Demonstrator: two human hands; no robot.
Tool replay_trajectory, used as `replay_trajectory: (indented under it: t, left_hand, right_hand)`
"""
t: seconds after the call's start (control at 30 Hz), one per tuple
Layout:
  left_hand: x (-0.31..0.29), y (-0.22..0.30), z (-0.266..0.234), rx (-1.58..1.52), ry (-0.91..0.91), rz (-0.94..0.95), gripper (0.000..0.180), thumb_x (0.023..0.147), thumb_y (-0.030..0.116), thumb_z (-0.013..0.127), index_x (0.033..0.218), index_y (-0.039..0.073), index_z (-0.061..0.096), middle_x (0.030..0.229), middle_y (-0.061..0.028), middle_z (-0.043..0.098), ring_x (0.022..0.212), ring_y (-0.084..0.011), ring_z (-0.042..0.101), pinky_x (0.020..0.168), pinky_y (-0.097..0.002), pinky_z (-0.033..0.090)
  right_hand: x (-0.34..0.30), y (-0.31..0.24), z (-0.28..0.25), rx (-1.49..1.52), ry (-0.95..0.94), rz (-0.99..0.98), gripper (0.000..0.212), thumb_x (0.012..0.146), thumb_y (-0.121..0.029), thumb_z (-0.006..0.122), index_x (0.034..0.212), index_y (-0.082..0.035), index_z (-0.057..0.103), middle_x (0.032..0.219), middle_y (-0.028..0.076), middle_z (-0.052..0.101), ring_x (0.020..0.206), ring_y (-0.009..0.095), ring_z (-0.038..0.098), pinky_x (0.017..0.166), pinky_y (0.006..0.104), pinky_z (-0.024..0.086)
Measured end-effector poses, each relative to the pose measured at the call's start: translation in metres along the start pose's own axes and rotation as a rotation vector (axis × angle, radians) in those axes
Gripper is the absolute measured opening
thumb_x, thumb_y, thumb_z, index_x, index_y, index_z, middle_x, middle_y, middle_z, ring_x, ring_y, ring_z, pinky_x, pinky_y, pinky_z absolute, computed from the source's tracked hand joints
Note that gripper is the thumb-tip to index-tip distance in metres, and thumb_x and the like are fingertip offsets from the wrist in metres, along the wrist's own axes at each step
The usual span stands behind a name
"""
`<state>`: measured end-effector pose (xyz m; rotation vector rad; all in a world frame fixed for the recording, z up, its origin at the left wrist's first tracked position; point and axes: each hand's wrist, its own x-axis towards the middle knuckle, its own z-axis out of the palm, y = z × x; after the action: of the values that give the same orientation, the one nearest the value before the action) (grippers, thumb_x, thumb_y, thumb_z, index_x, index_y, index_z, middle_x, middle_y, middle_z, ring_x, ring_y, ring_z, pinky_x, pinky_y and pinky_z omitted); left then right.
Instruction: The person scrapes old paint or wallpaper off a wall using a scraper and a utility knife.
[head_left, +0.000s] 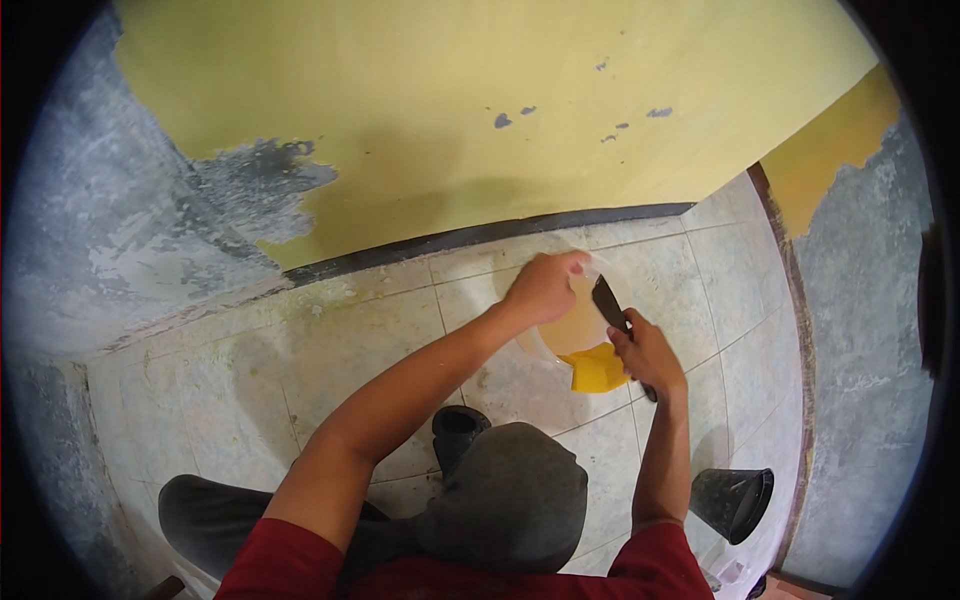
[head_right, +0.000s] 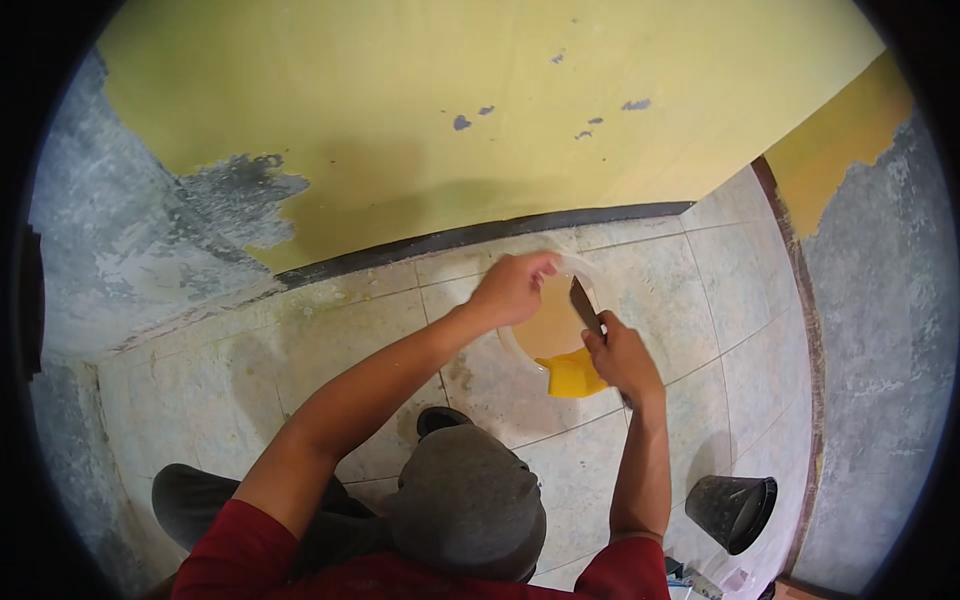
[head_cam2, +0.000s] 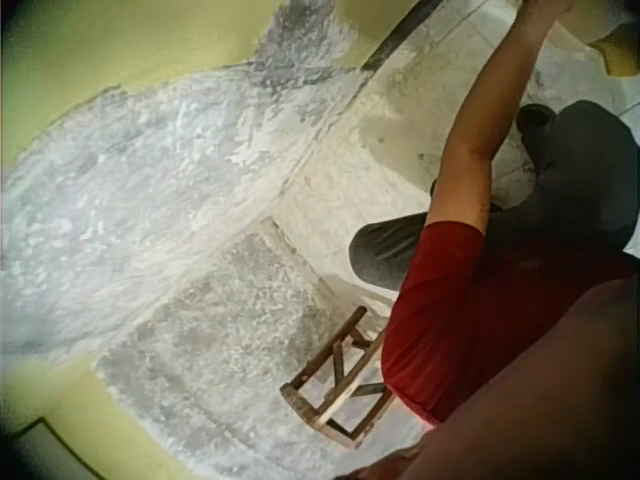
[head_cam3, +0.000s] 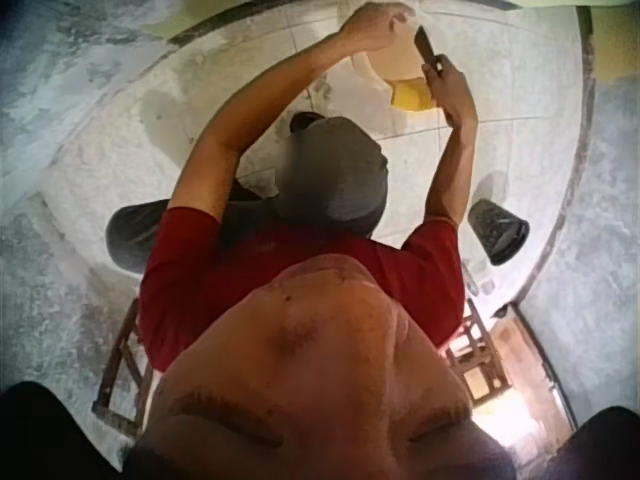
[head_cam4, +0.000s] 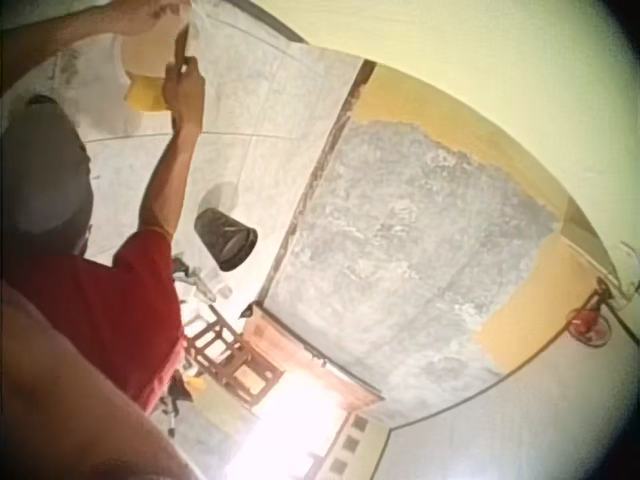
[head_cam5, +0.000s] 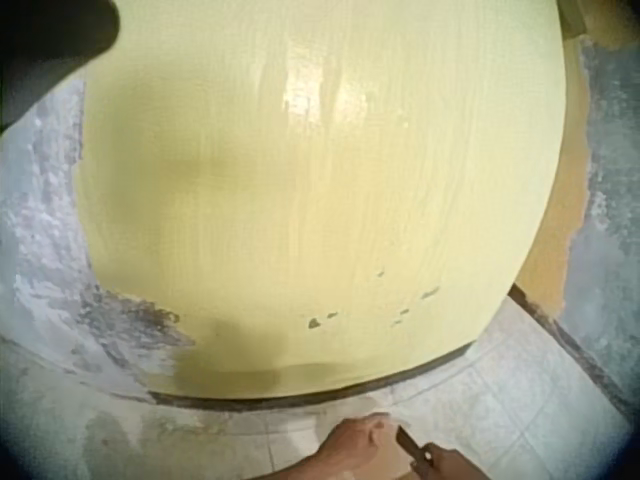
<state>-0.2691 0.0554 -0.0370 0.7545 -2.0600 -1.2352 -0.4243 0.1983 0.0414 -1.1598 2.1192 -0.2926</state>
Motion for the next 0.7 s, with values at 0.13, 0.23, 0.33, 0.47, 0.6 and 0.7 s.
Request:
replay_trajectory:
  t: [0.13, 0.23, 0.33, 0.47, 0.6, 0.7]
  left_hand:
    - [0.008, 0.005, 0.049, 0.571, -0.488, -0.044, 0.048, 0.079, 0.008, 0.059, 0.126, -0.002, 0.058, 0.094, -0.0213, 0.071, 0.084, -0.0336, 0.069, 0.088, -0.0389, 0.05]
    - [0.008, -0.033, 0.084, 0.766, -0.56, -0.275, 0.058, 0.081, 0.02, 0.06, 0.134, -0.003, 0.051, 0.105, -0.0234, 0.069, 0.098, -0.0316, 0.067, 0.1, -0.0397, 0.043]
    - [-0.007, -0.084, 0.111, 0.998, -0.698, -0.342, 0.062, 0.086, 0.029, 0.057, 0.139, -0.001, 0.046, 0.13, -0.0196, 0.059, 0.125, -0.0269, 0.054, 0.111, -0.0387, 0.033]
    - [0.001, -0.064, 0.112, 0.473, -0.342, -0.244, 0.038, 0.084, 0.016, 0.057, 0.119, 0.004, 0.065, 0.13, -0.0215, 0.058, 0.124, -0.03, 0.055, 0.106, -0.0461, 0.04]
    - [0.006, -0.018, 0.101, 0.369, -0.264, -0.231, 0.05, 0.081, 0.01, 0.058, 0.129, -0.002, 0.05, 0.127, -0.0279, 0.054, 0.118, -0.0415, 0.055, 0.101, -0.051, 0.041]
    - [-0.012, -0.039, 0.094, 0.438, -0.228, -0.203, 0.051, 0.084, 0.013, 0.056, 0.132, -0.001, 0.047, 0.131, -0.0273, 0.051, 0.12, -0.0441, 0.05, 0.103, -0.0529, 0.037]
  right_hand:
    - [0.044, 0.034, 0.001, -0.59, -0.015, 0.001, 0.026, 0.083, -0.024, 0.063, 0.1, -0.004, 0.07, 0.094, 0.023, 0.07, 0.092, 0.035, 0.07, 0.078, 0.0456, 0.055]
    - [0.072, 0.028, 0.021, -0.796, -0.061, -0.01, 0.021, 0.077, -0.019, 0.067, 0.093, -0.005, 0.073, 0.094, 0.02, 0.071, 0.09, 0.032, 0.07, 0.077, 0.044, 0.056]
    - [0.103, 0.013, 0.046, -0.935, -0.056, -0.149, 0.018, 0.073, -0.017, 0.068, 0.087, -0.008, 0.072, 0.088, 0.016, 0.072, 0.09, 0.034, 0.07, 0.075, 0.0439, 0.056]
    - [0.11, 0.053, 0.044, -0.961, -0.027, -0.208, 0.02, 0.066, -0.021, 0.074, 0.081, -0.008, 0.07, 0.085, 0.016, 0.071, 0.084, 0.034, 0.069, 0.074, 0.045, 0.055]
    - [0.048, 0.034, 0.003, -0.959, 0.107, -0.175, 0.018, 0.071, -0.018, 0.072, 0.085, -0.007, 0.07, 0.084, 0.018, 0.069, 0.082, 0.036, 0.068, 0.074, 0.0467, 0.054]
    - [0.033, -0.005, 0.007, -0.926, 0.083, -0.217, 0.018, 0.075, -0.018, 0.07, 0.09, -0.008, 0.07, 0.086, 0.018, 0.069, 0.085, 0.037, 0.067, 0.076, 0.0468, 0.053]
